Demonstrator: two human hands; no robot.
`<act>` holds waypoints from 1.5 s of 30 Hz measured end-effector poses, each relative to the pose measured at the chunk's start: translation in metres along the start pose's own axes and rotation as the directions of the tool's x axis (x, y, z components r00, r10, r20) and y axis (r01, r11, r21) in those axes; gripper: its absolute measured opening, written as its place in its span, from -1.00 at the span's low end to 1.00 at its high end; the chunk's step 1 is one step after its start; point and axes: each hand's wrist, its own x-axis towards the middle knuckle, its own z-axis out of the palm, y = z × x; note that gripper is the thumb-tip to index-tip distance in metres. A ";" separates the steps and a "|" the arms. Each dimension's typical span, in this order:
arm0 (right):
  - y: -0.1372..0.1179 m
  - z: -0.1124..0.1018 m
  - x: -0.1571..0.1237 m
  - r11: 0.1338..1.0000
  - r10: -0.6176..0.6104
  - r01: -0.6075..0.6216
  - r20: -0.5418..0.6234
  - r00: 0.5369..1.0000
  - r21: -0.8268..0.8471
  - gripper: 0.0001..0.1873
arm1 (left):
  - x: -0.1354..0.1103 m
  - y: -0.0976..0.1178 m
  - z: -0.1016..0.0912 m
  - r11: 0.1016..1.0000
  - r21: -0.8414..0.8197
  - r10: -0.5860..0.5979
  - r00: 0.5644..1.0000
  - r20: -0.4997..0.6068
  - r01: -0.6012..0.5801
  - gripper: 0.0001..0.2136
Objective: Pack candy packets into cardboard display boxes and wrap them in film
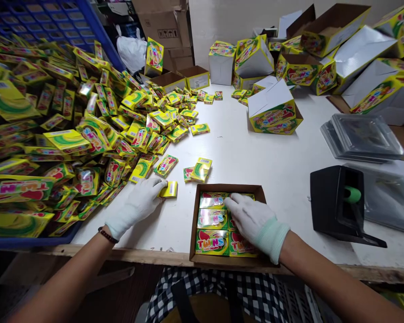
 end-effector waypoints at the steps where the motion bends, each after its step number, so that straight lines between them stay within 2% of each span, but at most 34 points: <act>1: 0.000 -0.004 0.001 1.000 -0.021 0.022 -0.044 0.999 0.017 -0.55 | -0.002 0.000 0.004 0.999 -0.051 -0.020 1.000 0.009 0.020 -0.67; 6: -0.002 -0.012 0.009 0.996 -0.080 0.087 -0.205 0.976 0.026 -0.58 | -0.012 0.001 0.024 0.920 -0.371 -0.165 0.983 -0.075 0.127 -0.46; 9: -0.009 -0.015 0.012 0.985 -0.157 0.171 -0.299 0.941 0.022 -0.61 | -0.021 0.005 0.024 0.834 -0.537 -0.238 0.961 -0.140 0.128 -0.40; 11: -0.017 -0.020 0.014 0.965 -0.239 0.263 -0.396 0.887 0.007 -0.61 | -0.027 0.015 0.013 0.782 -0.618 -0.262 0.942 -0.211 0.080 -0.41; 13: -0.026 -0.025 0.017 0.929 -0.340 0.369 -0.480 0.809 -0.037 -0.62 | -0.033 0.028 -0.007 0.771 -0.637 -0.238 0.923 -0.303 -0.010 -0.43; 16: -0.038 -0.031 0.024 0.855 -0.478 0.503 -0.558 0.678 -0.121 -0.65 | -0.039 0.052 -0.039 0.790 -0.585 -0.110 0.896 -0.430 -0.184 -0.47; 18: -0.042 -0.032 0.026 0.810 -0.541 0.564 -0.579 0.610 -0.163 -0.68 | -0.042 0.067 -0.054 0.771 -0.574 -0.050 0.872 -0.487 -0.276 -0.49; 20: -0.045 -0.030 0.025 0.784 -0.575 0.589 -0.583 0.573 -0.194 -0.68 | -0.046 0.080 -0.061 0.713 -0.632 -0.062 0.871 -0.488 -0.303 -0.52; 21: -0.046 -0.028 0.024 0.781 -0.582 0.587 -0.589 0.561 -0.212 -0.68 | -0.049 0.086 -0.063 0.668 -0.686 -0.090 0.884 -0.459 -0.288 -0.53; 24: -0.049 -0.025 0.018 0.796 -0.576 0.539 -0.620 0.533 -0.277 -0.71 | -0.052 0.099 -0.062 0.482 -0.857 -0.155 0.945 -0.288 -0.182 -0.54; 25: -0.048 -0.025 0.016 0.808 -0.563 0.518 -0.628 0.537 -0.281 -0.73 | -0.050 0.101 -0.061 0.416 -0.897 -0.153 0.961 -0.232 -0.150 -0.55; 27: -0.039 -0.029 0.016 0.845 -0.504 0.486 -0.635 0.586 -0.221 -0.73 | -0.036 0.099 -0.059 0.301 -0.947 -0.140 0.977 -0.162 -0.114 -0.59; 28: -0.032 -0.033 0.018 0.869 -0.454 0.468 -0.634 0.626 -0.160 -0.73 | -0.024 0.096 -0.056 0.277 -0.956 -0.156 0.977 -0.146 -0.099 -0.59; 29: -0.022 -0.038 0.021 0.893 -0.393 0.442 -0.629 0.671 -0.087 -0.73 | -0.010 0.092 -0.053 0.289 -0.954 -0.189 0.972 -0.138 -0.079 -0.57; 30: -0.011 -0.044 0.024 0.914 -0.326 0.407 -0.620 0.714 -0.013 -0.73 | 0.007 0.088 -0.049 0.332 -0.942 -0.233 0.963 -0.134 -0.050 -0.56; 33: 0.026 -0.063 0.041 0.965 -0.103 0.208 -0.502 0.859 0.157 -0.75 | 0.061 0.081 -0.032 0.587 -0.799 -0.319 0.944 -0.077 0.133 -0.63; 35: 0.046 -0.070 0.054 0.969 0.011 0.091 -0.408 0.913 0.229 -0.75 | 0.090 0.083 -0.023 0.702 -0.665 -0.323 0.946 0.021 0.255 -0.55; 36: 0.053 -0.072 0.060 0.962 0.036 0.069 -0.374 0.927 0.264 -0.74 | 0.101 0.085 -0.020 0.730 -0.617 -0.323 0.944 0.068 0.294 -0.48; 38: 0.062 -0.070 0.073 0.939 0.023 0.099 -0.347 0.938 0.331 -0.73 | 0.115 0.086 -0.021 0.744 -0.588 -0.310 0.944 0.117 0.317 -0.42; 41: 0.065 -0.067 0.090 0.922 -0.085 0.217 -0.379 0.921 0.320 -0.75 | 0.123 0.077 -0.036 0.699 -0.675 -0.196 0.971 0.138 0.237 -0.63; 43: 0.062 -0.070 0.102 0.915 -0.173 0.306 -0.429 0.887 0.264 -0.78 | 0.125 0.066 -0.049 0.618 -0.773 -0.055 0.989 0.140 0.144 -0.72; 45: 0.058 -0.078 0.112 0.884 -0.238 0.378 -0.431 0.870 0.275 -0.79 | 0.128 0.056 -0.058 0.466 -0.882 0.070 0.992 0.106 0.061 -0.71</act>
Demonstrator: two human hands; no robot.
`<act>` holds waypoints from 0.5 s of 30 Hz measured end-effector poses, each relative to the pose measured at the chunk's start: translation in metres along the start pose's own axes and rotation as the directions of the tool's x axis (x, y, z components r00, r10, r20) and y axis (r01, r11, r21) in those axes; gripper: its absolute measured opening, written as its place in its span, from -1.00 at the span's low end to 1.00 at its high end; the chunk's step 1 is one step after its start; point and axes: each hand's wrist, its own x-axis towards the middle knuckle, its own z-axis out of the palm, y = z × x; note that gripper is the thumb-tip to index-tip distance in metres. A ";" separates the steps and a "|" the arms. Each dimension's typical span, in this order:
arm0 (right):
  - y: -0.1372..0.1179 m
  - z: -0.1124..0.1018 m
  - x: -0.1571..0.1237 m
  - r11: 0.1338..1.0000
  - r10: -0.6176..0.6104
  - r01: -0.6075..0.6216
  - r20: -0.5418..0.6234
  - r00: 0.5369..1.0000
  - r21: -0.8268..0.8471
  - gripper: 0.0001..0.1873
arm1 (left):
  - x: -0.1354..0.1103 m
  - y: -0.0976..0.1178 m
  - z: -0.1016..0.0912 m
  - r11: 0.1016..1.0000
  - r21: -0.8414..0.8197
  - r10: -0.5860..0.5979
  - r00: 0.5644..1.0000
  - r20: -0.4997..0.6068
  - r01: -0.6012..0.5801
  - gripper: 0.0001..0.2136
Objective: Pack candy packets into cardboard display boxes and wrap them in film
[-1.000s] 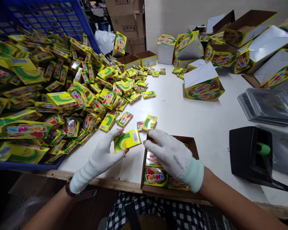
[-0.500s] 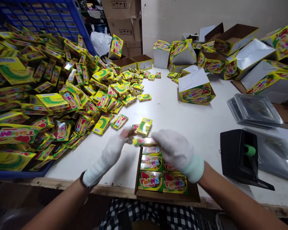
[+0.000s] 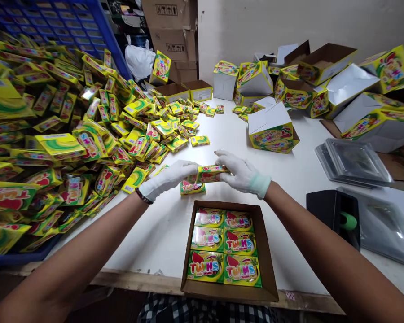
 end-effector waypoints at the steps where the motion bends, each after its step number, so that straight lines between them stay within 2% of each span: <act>1: -0.001 -0.002 0.006 0.999 -0.006 0.005 0.023 1.000 0.045 -0.79 | 0.001 0.000 -0.005 0.995 -0.090 0.037 0.999 0.026 -0.035 -0.69; 3: -0.002 -0.005 0.016 0.993 0.024 -0.032 0.071 0.997 0.114 -0.77 | 0.003 -0.006 -0.008 0.975 -0.217 0.064 0.997 0.040 -0.054 -0.56; 5: 0.002 -0.005 0.018 0.991 0.068 -0.078 0.092 0.993 0.110 -0.78 | 0.002 -0.019 -0.006 0.992 -0.117 0.043 0.999 -0.010 -0.044 -0.43; 7: 0.010 -0.001 0.013 0.990 0.109 -0.118 0.102 0.989 0.081 -0.81 | -0.003 -0.036 -0.001 0.993 0.112 0.036 0.995 -0.093 -0.026 -0.49; 9: 0.021 0.007 0.004 0.982 0.154 -0.168 0.141 0.978 0.089 -0.81 | -0.010 -0.054 0.004 0.949 0.315 0.044 0.987 -0.155 0.007 -0.67; 12: 0.034 0.023 -0.006 0.963 0.165 -0.202 0.200 0.966 0.179 -0.72 | -0.017 -0.071 0.013 0.920 0.389 0.030 0.979 -0.203 0.052 -0.70; 15: 0.039 0.040 -0.003 0.963 0.104 -0.155 0.226 0.968 0.220 -0.53 | -0.018 -0.076 0.022 0.921 0.384 0.021 0.976 -0.218 0.066 -0.70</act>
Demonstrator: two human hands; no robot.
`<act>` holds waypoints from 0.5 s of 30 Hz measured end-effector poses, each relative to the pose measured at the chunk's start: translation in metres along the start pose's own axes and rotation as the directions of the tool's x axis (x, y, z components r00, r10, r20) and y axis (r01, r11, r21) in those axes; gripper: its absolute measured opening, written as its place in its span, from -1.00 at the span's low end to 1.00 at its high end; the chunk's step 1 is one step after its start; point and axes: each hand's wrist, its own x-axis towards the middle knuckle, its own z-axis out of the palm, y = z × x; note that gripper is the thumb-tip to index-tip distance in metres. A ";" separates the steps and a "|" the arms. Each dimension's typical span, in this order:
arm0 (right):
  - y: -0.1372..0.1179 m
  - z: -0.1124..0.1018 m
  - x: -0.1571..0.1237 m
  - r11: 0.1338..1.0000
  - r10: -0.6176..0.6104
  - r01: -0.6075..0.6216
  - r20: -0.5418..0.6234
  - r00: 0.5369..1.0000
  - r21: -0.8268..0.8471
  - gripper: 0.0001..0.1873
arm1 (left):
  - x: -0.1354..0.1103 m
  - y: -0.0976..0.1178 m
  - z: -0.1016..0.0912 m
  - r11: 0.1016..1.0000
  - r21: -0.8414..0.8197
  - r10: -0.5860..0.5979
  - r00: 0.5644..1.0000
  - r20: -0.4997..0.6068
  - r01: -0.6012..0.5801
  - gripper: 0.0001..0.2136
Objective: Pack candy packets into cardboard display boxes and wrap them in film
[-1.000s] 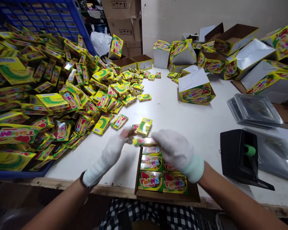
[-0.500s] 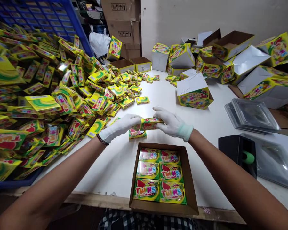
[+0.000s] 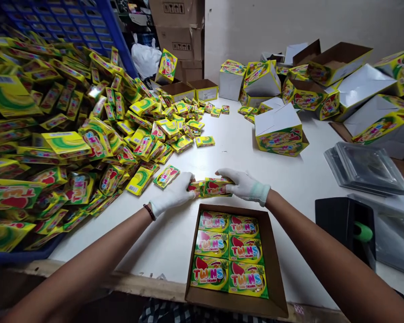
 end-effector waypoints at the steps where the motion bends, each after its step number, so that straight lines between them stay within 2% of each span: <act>1: 0.001 0.005 0.004 0.999 -0.017 0.017 0.014 1.000 -0.043 -0.52 | 0.000 0.002 0.003 1.000 -0.016 0.008 1.000 0.006 -0.008 -0.74; 3: 0.001 0.014 0.013 0.981 -0.047 0.051 0.023 0.999 -0.190 -0.54 | -0.001 0.006 0.006 0.998 -0.053 0.039 0.999 0.014 -0.038 -0.82; 5: 0.001 0.022 0.021 0.944 -0.091 0.091 0.013 0.996 -0.318 -0.47 | -0.004 0.009 0.008 0.994 -0.079 0.077 0.997 0.011 -0.076 -0.82; 7: 0.002 0.029 0.026 0.929 -0.122 0.129 0.042 0.992 -0.347 -0.27 | -0.008 0.010 0.006 0.992 -0.082 0.093 0.996 -0.002 -0.092 -0.80; 9: 0.004 0.034 0.030 0.940 -0.086 0.124 0.131 0.988 -0.319 -0.13 | -0.010 0.006 0.000 0.996 -0.056 0.060 0.997 -0.047 -0.063 -0.78; 12: 0.003 0.039 0.034 0.953 0.038 0.029 0.215 0.976 -0.302 -0.15 | -0.007 -0.007 -0.017 0.993 0.006 -0.115 0.977 -0.181 0.118 -0.81; 15: 0.000 0.042 0.037 0.959 0.088 -0.035 0.180 0.980 -0.282 -0.22 | 0.003 -0.024 -0.035 0.938 -0.018 -0.339 0.904 -0.260 0.346 -0.73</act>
